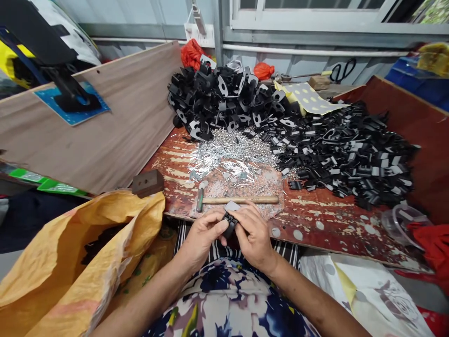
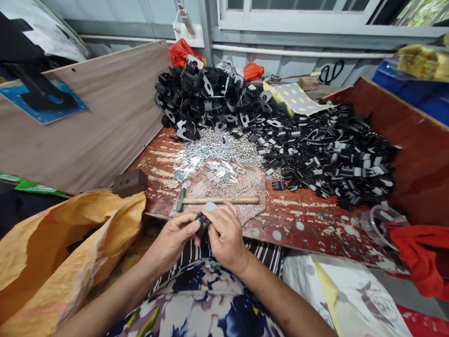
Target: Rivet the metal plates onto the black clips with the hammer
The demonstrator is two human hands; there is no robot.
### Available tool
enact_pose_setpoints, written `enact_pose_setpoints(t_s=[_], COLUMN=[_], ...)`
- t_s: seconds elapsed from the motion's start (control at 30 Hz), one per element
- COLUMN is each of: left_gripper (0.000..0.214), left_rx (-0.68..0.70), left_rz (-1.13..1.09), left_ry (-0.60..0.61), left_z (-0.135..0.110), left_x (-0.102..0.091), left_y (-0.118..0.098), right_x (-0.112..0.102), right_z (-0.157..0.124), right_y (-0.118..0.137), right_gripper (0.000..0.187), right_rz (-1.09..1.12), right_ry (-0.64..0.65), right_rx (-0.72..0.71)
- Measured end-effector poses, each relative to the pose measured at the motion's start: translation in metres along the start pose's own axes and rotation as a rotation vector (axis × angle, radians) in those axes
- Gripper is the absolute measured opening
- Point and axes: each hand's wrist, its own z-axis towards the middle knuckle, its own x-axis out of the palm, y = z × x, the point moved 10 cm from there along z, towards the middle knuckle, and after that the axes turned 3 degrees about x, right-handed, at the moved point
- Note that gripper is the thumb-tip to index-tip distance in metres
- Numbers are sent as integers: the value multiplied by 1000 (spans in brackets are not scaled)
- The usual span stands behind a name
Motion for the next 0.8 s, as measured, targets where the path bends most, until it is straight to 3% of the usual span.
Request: enact_pose_setpoints(t_s=[0.17, 0.23, 0.3, 0.43, 0.53, 0.7, 0.8], left_gripper=[29, 27, 25, 28, 34, 36, 36], left_rx=[38, 38, 23, -40, -83, -108, -121], left_rz=[148, 168, 146, 39, 2, -32, -97], left_ry=[-11, -36, -82, -225, -278, -245, -194], left_z=[-11, -15, -17, -21, -23, -23, -19], left_x=[-24, -37, -52, -77, -80, -72, -61], left_y=[-3, -3, -2, 4, 6, 4, 5], right_x=[26, 41, 47, 48, 69, 72, 54], right_z=[-3, 8, 30, 82, 94, 89, 81], right_y=[-14, -14, -19, -44, -62, -61, -32], right_gripper=[39, 41, 39, 30, 20, 24, 18], right_rz=[257, 218, 38, -594, -758, -706, -203], right_ry=[254, 439, 534, 512, 641, 616, 403], right_rx=[229, 249, 237, 204, 192, 162, 130])
